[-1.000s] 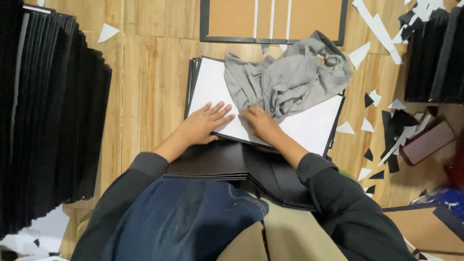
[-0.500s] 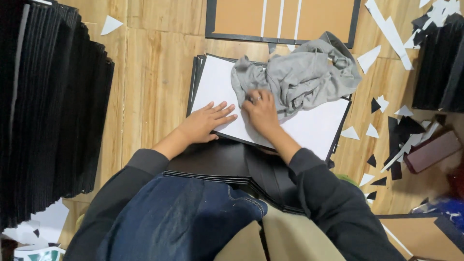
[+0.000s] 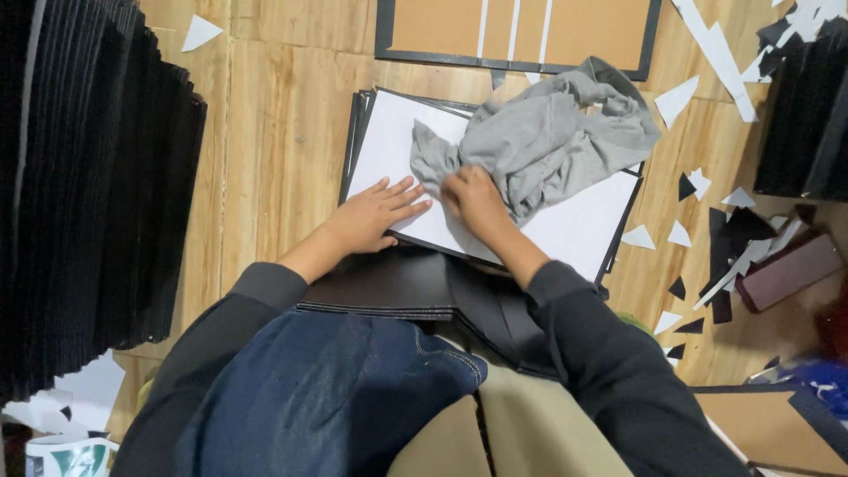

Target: The person sits on the floor and wipes the white pages of a black photo album with a grey cloth. They repeatedly open the album, wipe the pages, and handle the stack of albums on their lap.

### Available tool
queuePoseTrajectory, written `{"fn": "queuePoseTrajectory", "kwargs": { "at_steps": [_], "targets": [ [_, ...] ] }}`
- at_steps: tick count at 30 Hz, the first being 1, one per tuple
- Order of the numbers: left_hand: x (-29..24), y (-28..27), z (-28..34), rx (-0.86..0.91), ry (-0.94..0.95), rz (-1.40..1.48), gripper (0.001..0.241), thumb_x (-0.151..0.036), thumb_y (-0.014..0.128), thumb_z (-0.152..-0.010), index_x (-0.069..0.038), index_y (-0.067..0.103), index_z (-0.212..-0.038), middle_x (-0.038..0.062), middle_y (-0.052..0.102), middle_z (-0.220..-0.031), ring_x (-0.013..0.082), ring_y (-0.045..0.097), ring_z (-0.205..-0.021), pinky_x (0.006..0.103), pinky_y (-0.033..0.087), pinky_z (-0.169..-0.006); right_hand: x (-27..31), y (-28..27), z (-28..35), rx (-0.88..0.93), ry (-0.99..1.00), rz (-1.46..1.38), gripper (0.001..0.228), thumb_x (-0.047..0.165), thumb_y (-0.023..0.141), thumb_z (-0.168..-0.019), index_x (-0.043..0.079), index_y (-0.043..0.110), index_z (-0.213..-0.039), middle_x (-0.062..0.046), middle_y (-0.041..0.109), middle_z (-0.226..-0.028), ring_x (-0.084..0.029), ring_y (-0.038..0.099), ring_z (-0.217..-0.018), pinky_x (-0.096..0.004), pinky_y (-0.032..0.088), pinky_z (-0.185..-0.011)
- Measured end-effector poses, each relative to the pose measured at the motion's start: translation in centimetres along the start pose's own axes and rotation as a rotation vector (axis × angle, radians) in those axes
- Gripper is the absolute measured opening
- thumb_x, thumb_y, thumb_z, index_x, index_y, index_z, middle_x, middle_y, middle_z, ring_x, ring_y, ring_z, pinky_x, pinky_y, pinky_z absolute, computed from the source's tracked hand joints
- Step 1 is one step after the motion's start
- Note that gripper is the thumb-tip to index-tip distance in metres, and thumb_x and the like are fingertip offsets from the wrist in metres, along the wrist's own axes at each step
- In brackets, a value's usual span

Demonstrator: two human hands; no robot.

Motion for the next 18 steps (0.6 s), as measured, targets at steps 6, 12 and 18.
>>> {"fn": "queuePoseTrajectory", "kwargs": {
  "at_steps": [6, 12, 18],
  "targets": [
    [0.0, -0.9, 0.4, -0.010, -0.014, 0.002, 0.089, -0.034, 0.072, -0.074, -0.026, 0.023, -0.147, 0.001, 0.017, -0.155, 0.0238, 0.017, -0.142, 0.0439, 0.017, -0.115, -3.0, -0.6, -5.1, -0.083, 0.168, 0.017, 0.017, 0.016, 0.075, -0.073, 0.010, 0.060, -0.078, -0.008, 0.052, -0.074, -0.029, 0.056, -0.077, -0.039, 0.047, -0.072],
    [0.1, -0.3, -0.2, -0.021, -0.005, 0.041, 0.089, -0.032, 0.073, -0.073, -0.025, 0.024, -0.147, 0.001, 0.017, -0.155, 0.0245, 0.019, -0.141, 0.0452, 0.019, -0.114, -2.0, 1.5, -1.1, 0.100, 0.011, 0.049, 0.015, 0.015, 0.072, -0.071, 0.011, 0.060, -0.079, -0.009, 0.056, -0.078, -0.029, 0.056, -0.081, -0.038, 0.046, -0.075],
    [0.3, -0.8, 0.1, 0.001, -0.005, 0.043, 0.088, -0.029, 0.073, -0.074, -0.026, 0.025, -0.147, 0.001, 0.018, -0.155, 0.0250, 0.020, -0.141, 0.0459, 0.020, -0.114, -6.5, -4.8, -3.2, -0.175, 0.225, 0.184, 0.017, 0.021, 0.068, -0.081, 0.007, 0.059, -0.084, -0.014, 0.055, -0.083, -0.034, 0.056, -0.083, -0.043, 0.047, -0.071]
  ]
}}
Point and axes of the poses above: each hand's wrist, its own z-axis away from the middle knuckle, its own y-axis out of the palm, x = y × z, the point moved 8 cm from there along -z, towards the middle knuckle
